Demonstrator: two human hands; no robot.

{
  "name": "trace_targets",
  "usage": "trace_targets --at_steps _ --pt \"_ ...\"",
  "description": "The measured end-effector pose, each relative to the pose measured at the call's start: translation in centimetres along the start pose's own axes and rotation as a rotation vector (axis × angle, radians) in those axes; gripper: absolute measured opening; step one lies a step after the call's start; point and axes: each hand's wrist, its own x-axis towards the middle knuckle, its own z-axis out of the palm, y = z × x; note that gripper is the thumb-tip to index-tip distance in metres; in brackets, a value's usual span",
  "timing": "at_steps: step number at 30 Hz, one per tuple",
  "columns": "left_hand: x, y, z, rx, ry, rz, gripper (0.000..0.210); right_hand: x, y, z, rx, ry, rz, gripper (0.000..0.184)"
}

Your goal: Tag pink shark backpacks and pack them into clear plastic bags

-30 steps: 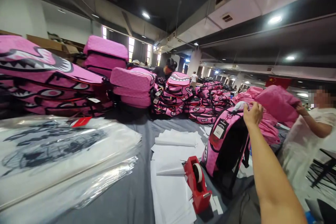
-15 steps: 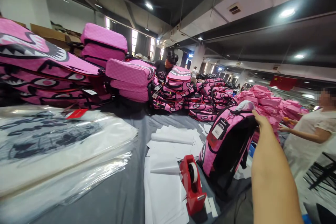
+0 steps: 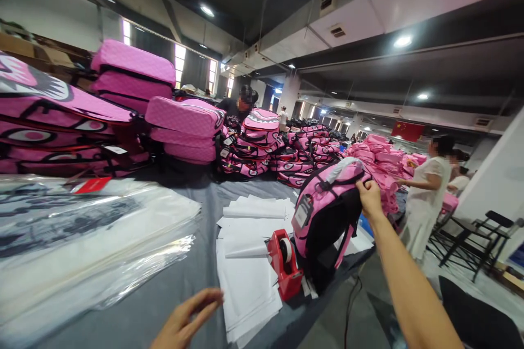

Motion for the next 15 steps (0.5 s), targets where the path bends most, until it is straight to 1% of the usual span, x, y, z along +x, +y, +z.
trace_targets --at_steps 2,4,6,7,9,11,12,13,14,15 --pt "1.7 4.4 2.5 0.017 -0.03 0.111 0.05 -4.5 -1.0 -1.0 0.047 0.028 -0.025 0.052" --pt "2.9 8.7 4.6 -0.003 -0.04 0.221 0.049 -9.0 -2.1 -2.0 0.098 0.019 -0.063 0.054" --pt "3.9 12.4 5.9 -0.042 -0.048 0.294 0.053 -12.8 -3.2 -2.8 0.167 -0.003 -0.091 0.055" --pt "4.4 13.8 6.2 -0.045 -0.047 0.288 0.058 -14.2 -3.6 -3.2 0.197 -0.002 -0.093 0.056" --pt "5.4 15.7 6.3 -0.004 -0.025 0.239 0.065 -16.1 -4.1 -4.0 0.221 0.029 -0.066 0.059" --pt "6.7 16.7 6.1 0.067 0.007 0.205 0.067 -17.2 -3.7 -5.1 0.188 0.072 -0.034 0.059" --pt "7.3 16.9 6.0 0.094 -0.01 0.221 0.065 -17.6 -3.1 -5.8 0.16 0.09 -0.02 0.058" --pt "7.8 17.0 6.0 0.113 -0.068 0.261 0.064 -18.2 -2.3 -6.5 0.135 0.114 0.0 0.056" --pt "8.2 17.2 6.2 0.129 -0.164 0.32 0.064 -18.8 -1.2 -7.3 0.106 0.138 0.023 0.053" --pt "8.5 17.3 6.7 0.144 -0.283 0.391 0.068 -19.4 -0.1 -8.1 0.061 0.128 0.028 0.047"
